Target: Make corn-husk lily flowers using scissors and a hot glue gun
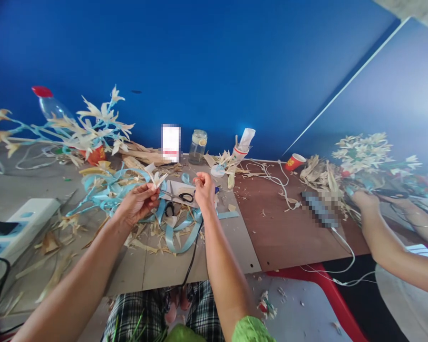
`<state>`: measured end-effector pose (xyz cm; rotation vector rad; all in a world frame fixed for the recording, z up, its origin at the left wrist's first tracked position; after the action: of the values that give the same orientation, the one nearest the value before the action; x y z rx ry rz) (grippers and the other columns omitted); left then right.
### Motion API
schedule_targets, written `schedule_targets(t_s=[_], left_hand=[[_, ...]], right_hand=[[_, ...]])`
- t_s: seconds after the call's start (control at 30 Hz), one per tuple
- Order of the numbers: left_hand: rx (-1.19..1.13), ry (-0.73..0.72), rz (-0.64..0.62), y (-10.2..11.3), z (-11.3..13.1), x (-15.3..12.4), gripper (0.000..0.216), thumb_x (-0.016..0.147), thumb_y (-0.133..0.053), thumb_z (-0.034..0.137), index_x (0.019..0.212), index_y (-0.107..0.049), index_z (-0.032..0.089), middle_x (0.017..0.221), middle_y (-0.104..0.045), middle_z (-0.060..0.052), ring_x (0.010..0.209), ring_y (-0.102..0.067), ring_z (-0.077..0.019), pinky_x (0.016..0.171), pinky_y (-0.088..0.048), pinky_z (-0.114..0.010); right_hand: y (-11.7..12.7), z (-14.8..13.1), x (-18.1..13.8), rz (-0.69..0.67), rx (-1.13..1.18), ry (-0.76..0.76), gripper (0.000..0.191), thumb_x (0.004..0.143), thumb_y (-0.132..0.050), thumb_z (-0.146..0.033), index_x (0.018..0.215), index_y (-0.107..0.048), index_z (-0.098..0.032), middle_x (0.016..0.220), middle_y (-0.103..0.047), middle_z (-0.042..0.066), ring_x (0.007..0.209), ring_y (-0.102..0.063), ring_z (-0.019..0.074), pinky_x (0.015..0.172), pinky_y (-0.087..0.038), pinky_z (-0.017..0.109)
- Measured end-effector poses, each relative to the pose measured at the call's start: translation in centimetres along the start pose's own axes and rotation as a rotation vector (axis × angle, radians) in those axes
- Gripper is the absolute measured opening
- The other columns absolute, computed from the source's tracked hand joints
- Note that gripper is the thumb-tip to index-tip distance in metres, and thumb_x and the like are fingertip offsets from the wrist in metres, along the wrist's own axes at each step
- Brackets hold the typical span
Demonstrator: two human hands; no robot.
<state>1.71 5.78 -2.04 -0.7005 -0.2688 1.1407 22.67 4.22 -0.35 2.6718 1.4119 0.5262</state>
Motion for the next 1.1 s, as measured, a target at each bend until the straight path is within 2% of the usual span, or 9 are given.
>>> schedule_targets(t_s=[0.17,0.23,0.33,0.4,0.47,0.67,0.8,0.97,1.1], left_hand=[[-0.021,-0.015,0.025,0.2,0.5,-0.1,0.019,0.061,-0.075,0.013,0.063,-0.056,0.011,0.061,-0.054,0.0,0.048,-0.043,-0.0038,0.039,-0.032,-0.014],[-0.018,-0.012,0.026,0.3,0.5,-0.1,0.018,0.062,-0.074,0.013,0.063,-0.056,0.011,0.061,-0.055,-0.001,0.048,-0.043,-0.0037,0.04,-0.032,-0.014],[-0.013,-0.005,0.02,0.3,0.5,-0.1,0.018,0.062,-0.074,0.013,0.064,-0.057,0.011,0.063,-0.056,-0.002,0.049,-0.043,-0.0037,0.04,-0.033,-0.014],[-0.009,-0.005,0.017,0.3,0.5,0.0,0.018,0.062,-0.074,0.013,0.064,-0.057,0.011,0.063,-0.056,-0.002,0.049,-0.043,-0.0038,0.04,-0.032,-0.014],[0.0,-0.006,0.017,0.3,0.5,-0.1,0.019,0.062,-0.075,0.014,0.064,-0.056,0.011,0.063,-0.056,-0.002,0.049,-0.043,-0.0039,0.04,-0.032,-0.014],[0.024,-0.003,0.002,-0.2,0.2,-0.2,0.02,0.062,-0.075,0.015,0.063,-0.056,0.01,0.062,-0.054,-0.001,0.049,-0.043,-0.004,0.04,-0.033,-0.014],[0.006,0.009,-0.022,-0.6,-0.1,-0.3,0.021,0.061,-0.076,0.016,0.064,-0.056,0.011,0.061,-0.053,-0.001,0.048,-0.043,-0.0044,0.04,-0.032,-0.015],[-0.01,0.005,-0.028,-0.8,-0.1,-0.4,0.021,0.06,-0.076,0.016,0.064,-0.056,0.011,0.06,-0.054,-0.001,0.048,-0.043,-0.0046,0.04,-0.033,-0.015],[-0.012,0.002,-0.038,-0.7,-0.2,-0.3,0.02,0.058,-0.076,0.014,0.061,-0.057,0.01,0.06,-0.055,-0.001,0.048,-0.044,-0.0044,0.039,-0.032,-0.014]], right_hand=[[-0.6,-0.1,-0.4,-0.074,0.057,-0.032,0.037,0.075,-0.055,-0.034,0.106,-0.056,-0.015,0.067,-0.059,0.0,0.056,-0.052,0.0117,0.058,-0.044,0.024],[-0.3,-0.2,-0.5,-0.032,0.068,-0.022,0.045,0.073,-0.058,-0.039,0.111,-0.054,-0.014,0.069,-0.058,-0.001,0.057,-0.051,0.0115,0.059,-0.045,0.024],[0.5,-1.0,-0.6,0.055,-0.008,0.068,0.031,0.072,-0.058,-0.034,0.097,-0.061,-0.016,0.079,-0.061,0.003,0.069,-0.055,0.013,0.069,-0.046,0.026],[0.4,-1.6,-0.7,0.012,-0.063,0.09,0.022,0.075,-0.054,-0.034,0.083,-0.064,-0.015,0.076,-0.062,0.003,0.07,-0.056,0.0143,0.069,-0.045,0.026],[-0.1,-1.9,-1.0,-0.071,-0.087,0.071,0.029,0.079,-0.049,-0.039,0.076,-0.064,-0.015,0.068,-0.061,0.003,0.067,-0.056,0.0154,0.066,-0.044,0.026],[1.0,-3.3,-0.9,0.083,0.015,0.103,0.032,0.077,-0.053,-0.042,0.091,-0.064,-0.015,0.091,-0.065,0.006,0.078,-0.058,0.0156,0.072,-0.046,0.026],[1.5,-3.3,-0.4,-0.024,0.008,0.016,0.039,0.079,-0.048,-0.05,0.071,-0.063,-0.014,0.068,-0.063,0.004,0.062,-0.056,0.0135,0.063,-0.045,0.026],[4.2,-3.1,-1.2,-0.051,-0.373,0.015,0.039,0.076,-0.053,-0.054,0.073,-0.061,-0.016,0.068,-0.063,0.003,0.063,-0.056,0.0145,0.062,-0.041,0.025],[4.9,-0.2,-2.3,-0.169,-0.763,-0.13,0.028,0.076,-0.057,-0.046,0.082,-0.063,-0.019,0.08,-0.066,0.005,0.074,-0.06,0.0166,0.067,-0.041,0.026]])
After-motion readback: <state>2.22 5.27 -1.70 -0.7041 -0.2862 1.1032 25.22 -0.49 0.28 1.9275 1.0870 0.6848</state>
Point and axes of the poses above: each hand's wrist, its own x-axis towards the middle knuckle, its own y-axis out of the back of the hand, z = x × y, the point moved 7 cm from there along x, towards the middle knuckle
